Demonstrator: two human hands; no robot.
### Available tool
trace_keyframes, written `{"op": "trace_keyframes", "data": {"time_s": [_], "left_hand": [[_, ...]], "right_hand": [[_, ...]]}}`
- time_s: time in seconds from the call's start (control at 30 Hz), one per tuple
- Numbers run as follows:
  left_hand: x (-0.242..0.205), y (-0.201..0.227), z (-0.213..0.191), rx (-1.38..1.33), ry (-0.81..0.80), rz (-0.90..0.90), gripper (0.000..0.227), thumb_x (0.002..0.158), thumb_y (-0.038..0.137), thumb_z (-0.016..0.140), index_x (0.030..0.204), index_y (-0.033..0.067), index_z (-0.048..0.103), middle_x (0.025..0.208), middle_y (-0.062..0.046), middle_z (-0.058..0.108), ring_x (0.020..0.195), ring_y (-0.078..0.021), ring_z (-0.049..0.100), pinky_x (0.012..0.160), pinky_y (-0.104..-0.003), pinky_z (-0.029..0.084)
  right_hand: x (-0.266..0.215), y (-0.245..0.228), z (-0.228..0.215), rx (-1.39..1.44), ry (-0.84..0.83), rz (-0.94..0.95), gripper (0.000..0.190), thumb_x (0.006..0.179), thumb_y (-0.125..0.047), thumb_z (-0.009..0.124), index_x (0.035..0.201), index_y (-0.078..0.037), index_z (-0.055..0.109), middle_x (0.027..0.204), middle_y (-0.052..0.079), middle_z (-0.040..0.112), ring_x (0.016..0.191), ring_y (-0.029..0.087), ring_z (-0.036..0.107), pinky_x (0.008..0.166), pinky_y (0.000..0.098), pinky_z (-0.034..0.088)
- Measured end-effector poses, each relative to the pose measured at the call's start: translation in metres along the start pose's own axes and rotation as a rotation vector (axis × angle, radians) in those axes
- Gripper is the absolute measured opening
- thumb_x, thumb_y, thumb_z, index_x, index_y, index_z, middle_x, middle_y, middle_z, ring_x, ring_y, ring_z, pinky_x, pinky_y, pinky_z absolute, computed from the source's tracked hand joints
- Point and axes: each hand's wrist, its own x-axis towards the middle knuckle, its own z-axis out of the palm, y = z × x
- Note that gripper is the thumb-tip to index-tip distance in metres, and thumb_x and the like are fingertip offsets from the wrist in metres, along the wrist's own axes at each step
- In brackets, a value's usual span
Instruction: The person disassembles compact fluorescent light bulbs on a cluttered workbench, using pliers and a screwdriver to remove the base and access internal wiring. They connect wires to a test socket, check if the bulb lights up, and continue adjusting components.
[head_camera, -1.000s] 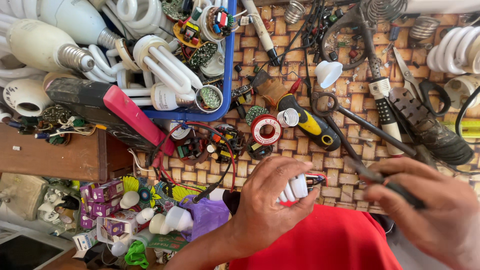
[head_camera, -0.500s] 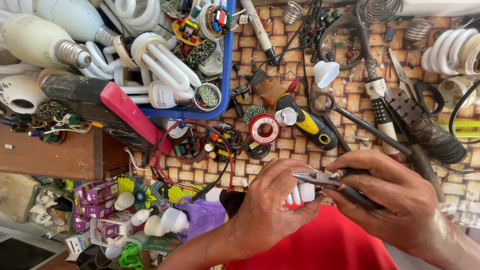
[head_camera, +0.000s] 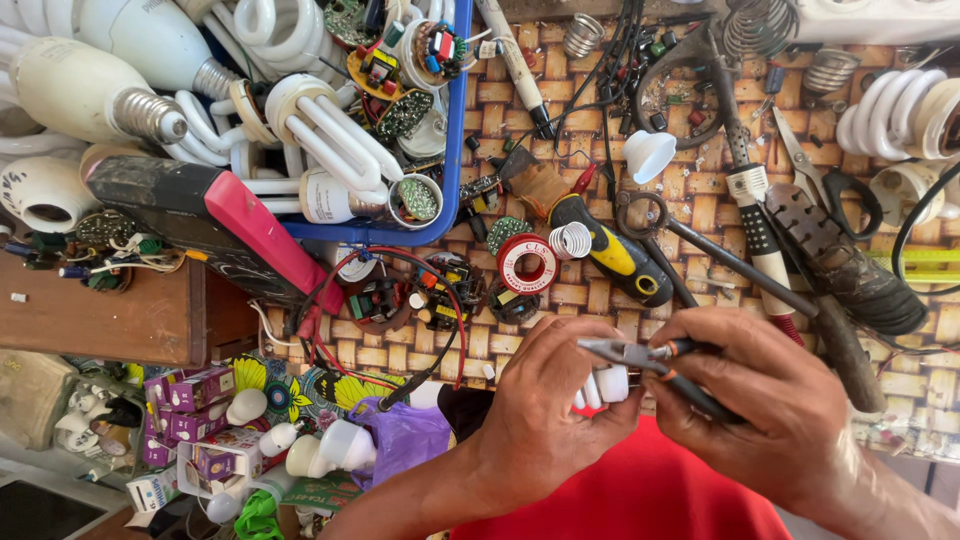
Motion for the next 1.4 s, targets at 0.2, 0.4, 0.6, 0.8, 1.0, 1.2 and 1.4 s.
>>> {"op": "trace_keyframes", "data": {"time_s": [0.2,0.4,0.6,0.8,1.0,1.2,1.4], "left_hand": [[0.002,-0.001,0.003,0.02,-0.018,0.005,0.027,0.09,0.004,0.077,0.107,-0.0002,0.055,0.111,-0.018,0.062,0.097,-0.0342,0.064,0.092,-0.044,0.053],[0.004,0.001,0.002,-0.028,-0.032,0.005,0.028,0.089,0.001,0.076,0.112,0.0023,0.059,0.113,-0.015,0.067,0.103,-0.0319,0.068,0.097,-0.043,0.054],[0.003,-0.002,0.005,0.015,0.042,-0.075,0.03,0.085,0.007,0.08,0.098,0.0013,0.055,0.106,-0.015,0.066,0.098,-0.0305,0.067,0.09,-0.04,0.056],[0.004,-0.003,0.006,0.019,0.003,-0.058,0.028,0.087,0.006,0.08,0.103,0.0001,0.058,0.107,-0.015,0.065,0.098,-0.0314,0.066,0.092,-0.042,0.055],[0.001,-0.002,0.003,-0.01,-0.052,-0.087,0.03,0.087,0.006,0.079,0.11,0.0032,0.061,0.109,-0.012,0.068,0.104,-0.0298,0.068,0.095,-0.04,0.055],[-0.001,-0.002,-0.006,-0.189,-0.103,-0.281,0.028,0.085,0.012,0.08,0.107,0.0087,0.063,0.102,-0.007,0.07,0.098,-0.0236,0.069,0.09,-0.035,0.056],[0.004,0.006,-0.016,-0.154,0.025,-0.214,0.032,0.085,0.017,0.082,0.11,0.011,0.063,0.105,-0.008,0.069,0.1,-0.0234,0.07,0.095,-0.036,0.059]], "right_hand": [[-0.003,0.003,-0.004,0.022,0.006,0.05,0.014,0.083,-0.013,0.075,0.088,-0.001,0.069,0.103,0.016,0.069,0.083,0.025,0.072,0.081,0.0352,0.059],[0.003,0.007,0.001,-0.004,0.04,0.058,0.012,0.084,-0.007,0.075,0.083,0.002,0.068,0.1,0.02,0.071,0.089,0.026,0.075,0.081,0.0338,0.059],[-0.002,0.001,0.0,-0.058,0.029,-0.007,0.01,0.084,-0.007,0.074,0.085,0.001,0.068,0.102,0.016,0.069,0.086,0.027,0.072,0.083,0.0378,0.058],[-0.004,0.001,-0.004,-0.016,0.043,0.06,0.012,0.083,-0.009,0.075,0.087,-0.001,0.069,0.102,0.016,0.069,0.085,0.025,0.072,0.083,0.035,0.059],[-0.002,0.003,-0.008,-0.023,0.058,0.171,0.01,0.081,-0.007,0.078,0.08,-0.001,0.07,0.105,0.017,0.071,0.087,0.021,0.073,0.082,0.0296,0.056],[-0.007,0.012,-0.033,-0.069,0.092,0.299,0.016,0.081,-0.006,0.079,0.088,0.006,0.073,0.104,0.02,0.073,0.102,0.026,0.072,0.08,0.0328,0.06],[-0.022,0.009,-0.035,-0.119,-0.102,0.108,0.022,0.084,-0.022,0.065,0.086,0.0,0.07,0.117,0.015,0.072,0.101,0.028,0.074,0.095,0.0395,0.057]]}}
